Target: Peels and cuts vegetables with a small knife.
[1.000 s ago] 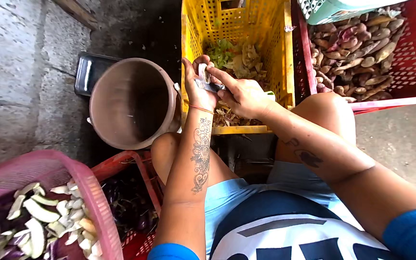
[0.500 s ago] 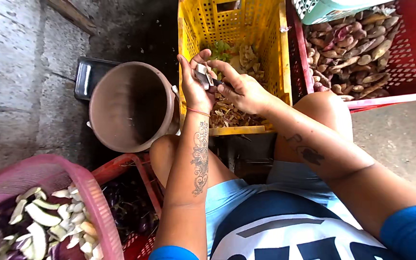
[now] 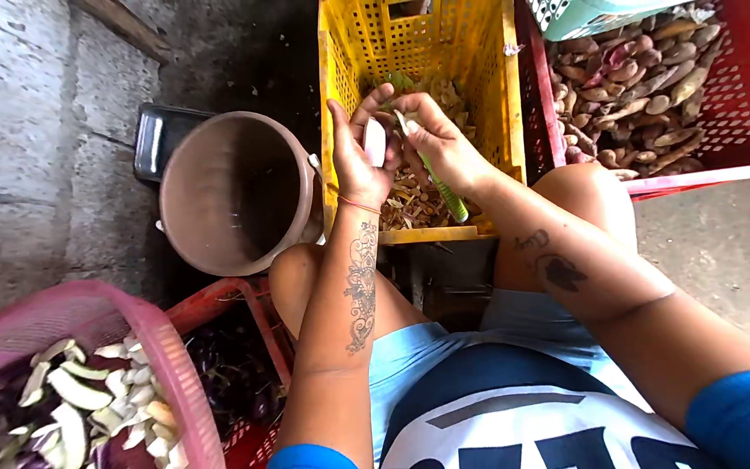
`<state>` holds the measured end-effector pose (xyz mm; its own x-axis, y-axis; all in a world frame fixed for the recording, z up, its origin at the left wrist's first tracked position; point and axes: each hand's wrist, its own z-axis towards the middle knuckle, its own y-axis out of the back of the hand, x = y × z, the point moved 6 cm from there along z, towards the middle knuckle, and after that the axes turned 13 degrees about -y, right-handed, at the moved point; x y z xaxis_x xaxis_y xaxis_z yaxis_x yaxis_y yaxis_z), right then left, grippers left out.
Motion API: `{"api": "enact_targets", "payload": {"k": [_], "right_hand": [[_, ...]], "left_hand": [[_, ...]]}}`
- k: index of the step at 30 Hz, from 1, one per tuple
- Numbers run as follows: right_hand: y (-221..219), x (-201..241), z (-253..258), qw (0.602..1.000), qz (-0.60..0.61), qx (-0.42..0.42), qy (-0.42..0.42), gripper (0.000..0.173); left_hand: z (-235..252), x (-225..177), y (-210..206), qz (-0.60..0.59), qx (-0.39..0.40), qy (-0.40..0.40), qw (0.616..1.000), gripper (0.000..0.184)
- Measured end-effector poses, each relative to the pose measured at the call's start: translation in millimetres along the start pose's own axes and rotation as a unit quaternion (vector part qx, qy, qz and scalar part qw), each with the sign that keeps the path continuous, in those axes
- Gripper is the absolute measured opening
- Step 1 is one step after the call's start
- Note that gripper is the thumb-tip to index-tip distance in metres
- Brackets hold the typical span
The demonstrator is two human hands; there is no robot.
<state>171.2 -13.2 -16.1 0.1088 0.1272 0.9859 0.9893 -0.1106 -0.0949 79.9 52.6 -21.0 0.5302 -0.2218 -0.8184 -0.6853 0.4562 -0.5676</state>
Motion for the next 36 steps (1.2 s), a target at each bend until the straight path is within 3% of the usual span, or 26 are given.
{"api": "enact_targets", "payload": {"k": [3,5,7,10,14,17,20,24,27,30,33,36], "right_hand": [[15.2,-11.4,3.6,0.991,0.099,-0.086,-0.037,0.036],[19.1,-30.3,4.1,0.961,0.174,-0.143,-0.163,0.036],[14.8,-49.0,1.7,0.916,0.198,-0.149,-0.315,0.034],[5.1,-53.4,-0.9,0.896,0.191,-0.12,-0.382,0.039],[7.9,-56.8,4.0,0.916,0.161,-0.135,-0.342,0.044],[9.7,-52.9,2.8,0.917,0.168,-0.136,-0.336,0.046],[13.4,-44.3,3.4,0.912,0.215,-0.115,-0.329,0.047],[40.4,0.3,-8.1,0.923,0.274,-0.082,-0.257,0.044],[85.9,62.6,-37.5,0.961,0.252,-0.062,-0.096,0.042],[146.2,108.2,-83.0,0.981,0.165,-0.097,0.042,0.044],[219.9,106.5,-125.0,0.983,0.057,-0.173,0.03,0.043],[296.4,74.6,-160.2,0.956,-0.034,-0.283,-0.064,0.037]], "left_hand": [[3.4,-1.5,11.8,-0.09,-0.052,0.013,0.995,0.08],[4.1,-3.2,20.4,-0.117,-0.084,0.013,0.989,0.076],[5.4,-5.5,28.7,-0.121,-0.104,0.005,0.987,0.072],[5.2,-12.5,39.3,-0.121,-0.139,-0.005,0.983,0.066],[4.0,-29.6,78.0,-0.095,-0.244,-0.049,0.964,0.058],[-5.9,-37.8,134.1,-0.021,-0.398,-0.111,0.911,0.033],[-15.7,-50.1,156.3,0.101,-0.458,-0.122,0.874,0.047],[-14.8,-47.9,160.3,0.152,-0.461,-0.121,0.866,0.046],[-17.5,-42.5,141.6,0.166,-0.443,-0.103,0.875,0.047],[-17.1,-38.1,124.9,0.177,-0.431,-0.078,0.881,0.049],[-9.3,-33.1,117.5,0.2,-0.402,-0.062,0.891,0.052],[-2.5,-28.3,102.1,0.235,-0.369,-0.065,0.897,0.049]]}}
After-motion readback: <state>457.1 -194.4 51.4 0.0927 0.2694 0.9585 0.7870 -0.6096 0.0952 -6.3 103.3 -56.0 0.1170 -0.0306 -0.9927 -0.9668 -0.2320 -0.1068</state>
